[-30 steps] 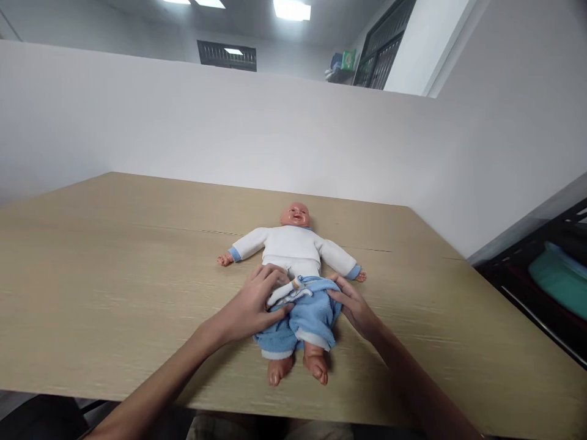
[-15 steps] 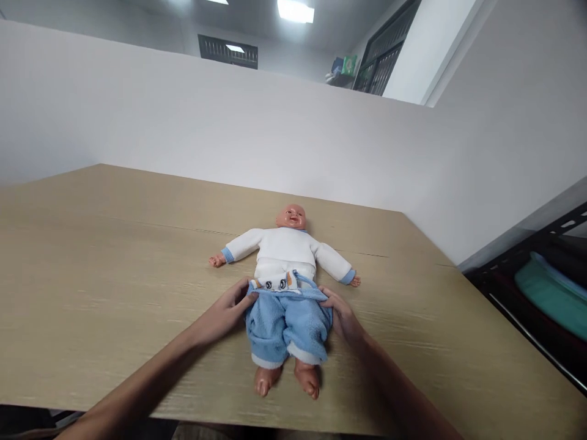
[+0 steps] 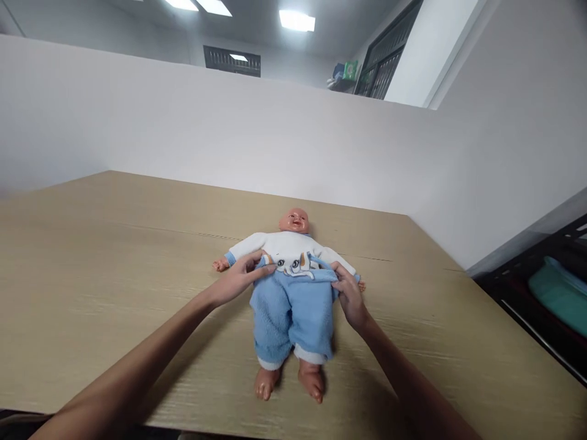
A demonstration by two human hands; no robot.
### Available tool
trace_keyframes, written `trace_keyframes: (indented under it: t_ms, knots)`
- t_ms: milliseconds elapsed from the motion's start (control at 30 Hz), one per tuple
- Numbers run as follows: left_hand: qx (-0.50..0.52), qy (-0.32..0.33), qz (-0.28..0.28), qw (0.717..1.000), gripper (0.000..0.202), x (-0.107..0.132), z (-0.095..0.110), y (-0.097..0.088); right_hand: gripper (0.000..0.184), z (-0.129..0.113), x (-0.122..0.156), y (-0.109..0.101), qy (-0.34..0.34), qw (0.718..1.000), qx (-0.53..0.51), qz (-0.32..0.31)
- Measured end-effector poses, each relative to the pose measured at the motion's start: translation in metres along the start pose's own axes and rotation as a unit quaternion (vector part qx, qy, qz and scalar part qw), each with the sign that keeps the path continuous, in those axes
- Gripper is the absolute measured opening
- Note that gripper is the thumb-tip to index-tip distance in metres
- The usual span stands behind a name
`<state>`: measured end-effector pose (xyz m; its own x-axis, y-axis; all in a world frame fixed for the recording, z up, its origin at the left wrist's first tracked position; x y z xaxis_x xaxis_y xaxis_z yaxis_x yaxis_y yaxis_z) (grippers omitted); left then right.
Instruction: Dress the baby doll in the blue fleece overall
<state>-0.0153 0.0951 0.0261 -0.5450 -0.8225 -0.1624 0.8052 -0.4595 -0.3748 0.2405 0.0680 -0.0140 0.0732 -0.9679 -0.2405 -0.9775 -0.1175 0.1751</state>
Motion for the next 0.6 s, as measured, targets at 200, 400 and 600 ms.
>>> trace_keyframes:
  t_ms: [200, 400, 600]
  knots:
    - [-0.042, -0.006, 0.035, 0.998, 0.042, -0.034, -0.012, -0.01, 0.007, 0.014, -0.033, -0.002, -0.008, 0.998, 0.037, 0.055]
    - [-0.07, -0.057, 0.007, 0.996, 0.044, -0.015, -0.062, -0.014, 0.021, 0.052, -0.016, -0.016, 0.063, 0.995, 0.026, 0.075]
    - [0.153, -0.099, -0.021, 0.983, 0.042, 0.004, -0.093, -0.002, 0.034, 0.07, -0.004, -0.001, 0.157, 0.983, -0.086, 0.03]
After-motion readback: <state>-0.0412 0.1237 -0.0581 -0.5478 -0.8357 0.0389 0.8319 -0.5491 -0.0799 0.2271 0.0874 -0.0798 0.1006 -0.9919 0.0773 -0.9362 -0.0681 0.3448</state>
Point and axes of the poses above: each hand's wrist, its own x-axis away from the middle knuckle, its own y-axis out of the palm, z = x × y, the point moved 8 cm from there along -x, towards the middle knuckle, and after that the axes turned 11 degrees about -x, right-handed, at the moved point
